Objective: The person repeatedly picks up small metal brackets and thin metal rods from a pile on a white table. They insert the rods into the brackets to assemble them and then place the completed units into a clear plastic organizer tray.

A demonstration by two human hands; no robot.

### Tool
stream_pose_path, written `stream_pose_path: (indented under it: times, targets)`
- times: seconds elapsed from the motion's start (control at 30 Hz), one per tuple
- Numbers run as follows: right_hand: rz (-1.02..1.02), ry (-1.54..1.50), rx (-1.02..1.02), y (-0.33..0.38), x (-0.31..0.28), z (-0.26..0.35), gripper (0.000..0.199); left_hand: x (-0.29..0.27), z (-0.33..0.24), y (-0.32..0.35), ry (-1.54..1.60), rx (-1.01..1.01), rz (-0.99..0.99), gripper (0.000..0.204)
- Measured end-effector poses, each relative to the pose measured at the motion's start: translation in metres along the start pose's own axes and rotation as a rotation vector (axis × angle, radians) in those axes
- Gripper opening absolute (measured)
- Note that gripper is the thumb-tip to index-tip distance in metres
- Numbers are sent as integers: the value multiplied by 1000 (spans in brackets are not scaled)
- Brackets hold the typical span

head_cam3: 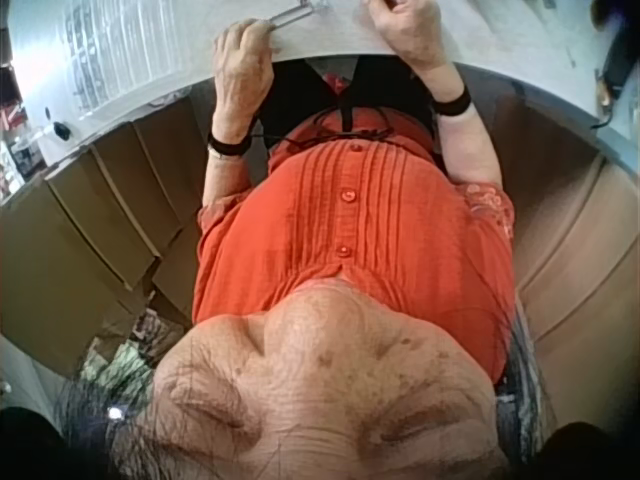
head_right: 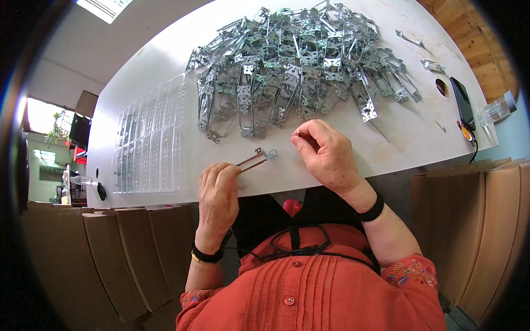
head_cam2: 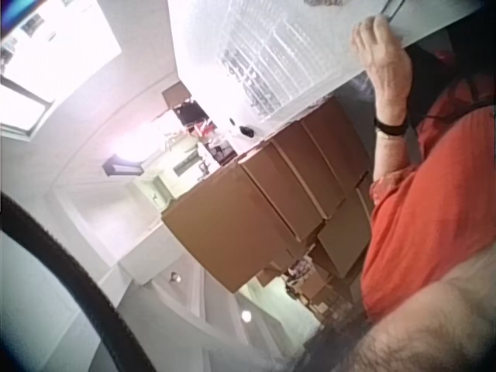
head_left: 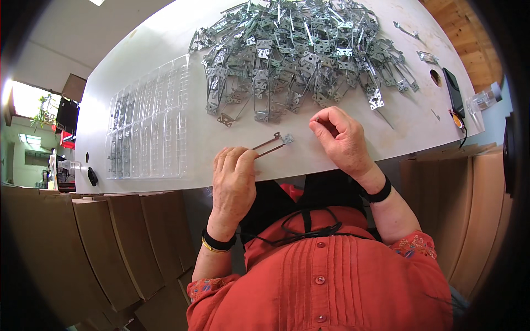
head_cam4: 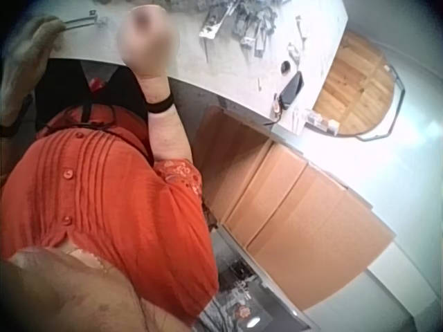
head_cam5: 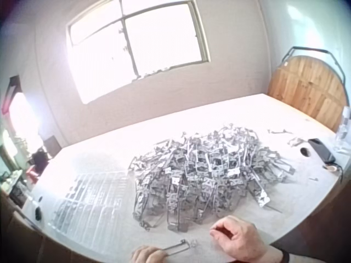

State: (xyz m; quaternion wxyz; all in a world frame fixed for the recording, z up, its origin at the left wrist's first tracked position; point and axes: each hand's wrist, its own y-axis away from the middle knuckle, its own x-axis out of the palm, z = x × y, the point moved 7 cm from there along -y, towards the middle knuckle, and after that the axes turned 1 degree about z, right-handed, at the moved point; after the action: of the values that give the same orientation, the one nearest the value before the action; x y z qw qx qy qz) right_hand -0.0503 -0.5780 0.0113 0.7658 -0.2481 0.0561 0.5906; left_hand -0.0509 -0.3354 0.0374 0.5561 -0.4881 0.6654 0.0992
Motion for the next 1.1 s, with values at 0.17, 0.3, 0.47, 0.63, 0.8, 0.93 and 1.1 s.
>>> stream_pose_path:
  times: [0.17,0.3,0.47,0.63,0.8,0.93,1.1]
  targets:
    - [6,21,7,-1,0,1,9,0,4,-3,99,-89,-10,22]
    - [1,16,11,0,-1,-1,9,1,6,-9,183,-159,-46,13]
    - [3,-31,13,1,-1,-3,8,9,12,-12,328,-285,-108,11]
    - [12,-128,48,2,-2,-5,8,15,20,-9,416,-426,-72,14]
    - [29,-205,120,4,0,-8,9,31,31,1,815,-589,-76,17]
    - [-1,-307,93,5,2,-6,8,36,31,-1,944,-628,-77,19]
    - [9,-263,28,8,7,-1,8,39,37,2,966,-685,-60,20]
